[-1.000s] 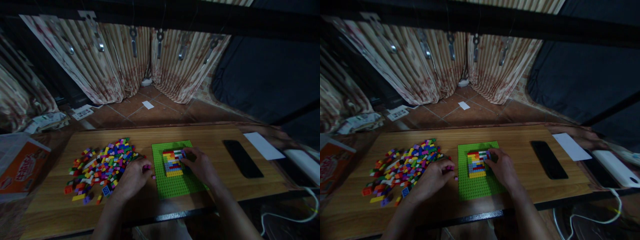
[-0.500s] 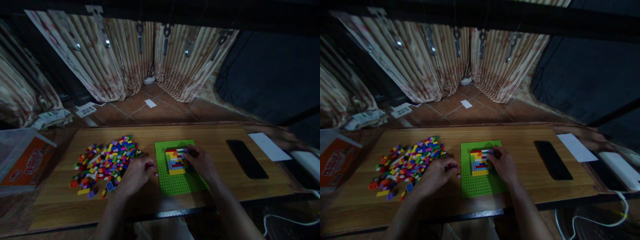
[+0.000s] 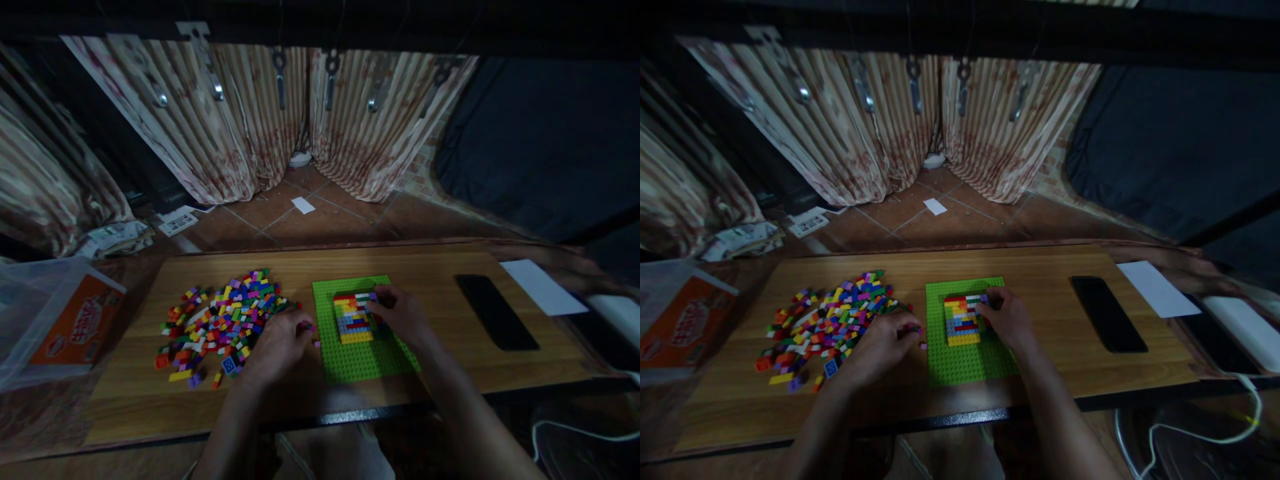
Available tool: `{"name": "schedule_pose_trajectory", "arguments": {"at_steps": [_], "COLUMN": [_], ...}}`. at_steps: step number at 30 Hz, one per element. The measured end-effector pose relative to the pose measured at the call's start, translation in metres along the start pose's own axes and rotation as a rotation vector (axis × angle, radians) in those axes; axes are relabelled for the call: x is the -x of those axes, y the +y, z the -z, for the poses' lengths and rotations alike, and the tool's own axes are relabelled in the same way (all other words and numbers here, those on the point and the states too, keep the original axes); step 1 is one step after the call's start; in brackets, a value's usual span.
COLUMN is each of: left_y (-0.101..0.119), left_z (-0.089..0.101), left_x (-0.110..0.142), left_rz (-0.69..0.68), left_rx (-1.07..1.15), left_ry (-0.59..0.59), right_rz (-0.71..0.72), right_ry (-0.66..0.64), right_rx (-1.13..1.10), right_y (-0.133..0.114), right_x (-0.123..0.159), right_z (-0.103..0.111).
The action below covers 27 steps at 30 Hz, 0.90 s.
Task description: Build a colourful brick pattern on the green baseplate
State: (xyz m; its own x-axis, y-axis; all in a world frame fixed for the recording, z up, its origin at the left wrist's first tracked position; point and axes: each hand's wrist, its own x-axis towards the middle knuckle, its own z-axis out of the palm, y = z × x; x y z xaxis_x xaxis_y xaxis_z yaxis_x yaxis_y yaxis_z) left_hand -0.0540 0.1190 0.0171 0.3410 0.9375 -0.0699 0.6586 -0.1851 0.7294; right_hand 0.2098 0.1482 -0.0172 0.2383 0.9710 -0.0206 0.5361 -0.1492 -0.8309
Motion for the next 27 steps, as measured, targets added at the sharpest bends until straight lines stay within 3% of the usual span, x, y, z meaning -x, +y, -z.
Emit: {"name": "schedule_pose_trajectory", "arguments": {"at_steps": [7, 10, 13, 16, 18, 21, 22, 24, 27], "left_y": [0.000, 0.000, -0.002, -0.006, -0.010, -0.016, -0.018, -0.021, -0.023], "left_z": [-0.003, 0.000, 0.009, 0.022, 0.031, 0.039, 0.041, 0.043, 0.044], "left_x": [0.002, 0.003, 0.006, 0.010, 0.013, 0.019, 0.021, 0.025, 0.030], "left_rz": [-0.030, -0.019, 0.013, 0.079, 0.119, 0.125, 0.120, 0.110, 0.108], "left_rx": [0.007, -0.009, -0.003, 0.045, 0.078, 0.101, 0.101, 0.084, 0.027], "left_ry": [0.039, 0.078, 0.128, 0.137, 0.140, 0.142, 0.138, 0.127, 0.106], "right_rz": [-0.033, -0.068, -0.078, 0.019, 0.134, 0.338, 0.383, 0.442, 0.476], "right_ry": [-0.036, -0.043, 0.107, 0.223, 0.088, -0.331, -0.412, -0.485, -0.476], "right_rx": [-0.011, -0.151, -0.234, -0.228, -0.252, -0.115, -0.043, 0.111, 0.315], "right_y": [0.003, 0.000, -0.011, -0.031, -0.047, -0.066, -0.069, -0.072, -0.068], "right_x": [-0.004, -0.005, 0.000, 0.015, 0.031, 0.057, 0.065, 0.075, 0.081], "right_z": [0.003, 0.009, 0.014, 0.008, -0.002, -0.021, -0.027, -0.039, -0.053]}}
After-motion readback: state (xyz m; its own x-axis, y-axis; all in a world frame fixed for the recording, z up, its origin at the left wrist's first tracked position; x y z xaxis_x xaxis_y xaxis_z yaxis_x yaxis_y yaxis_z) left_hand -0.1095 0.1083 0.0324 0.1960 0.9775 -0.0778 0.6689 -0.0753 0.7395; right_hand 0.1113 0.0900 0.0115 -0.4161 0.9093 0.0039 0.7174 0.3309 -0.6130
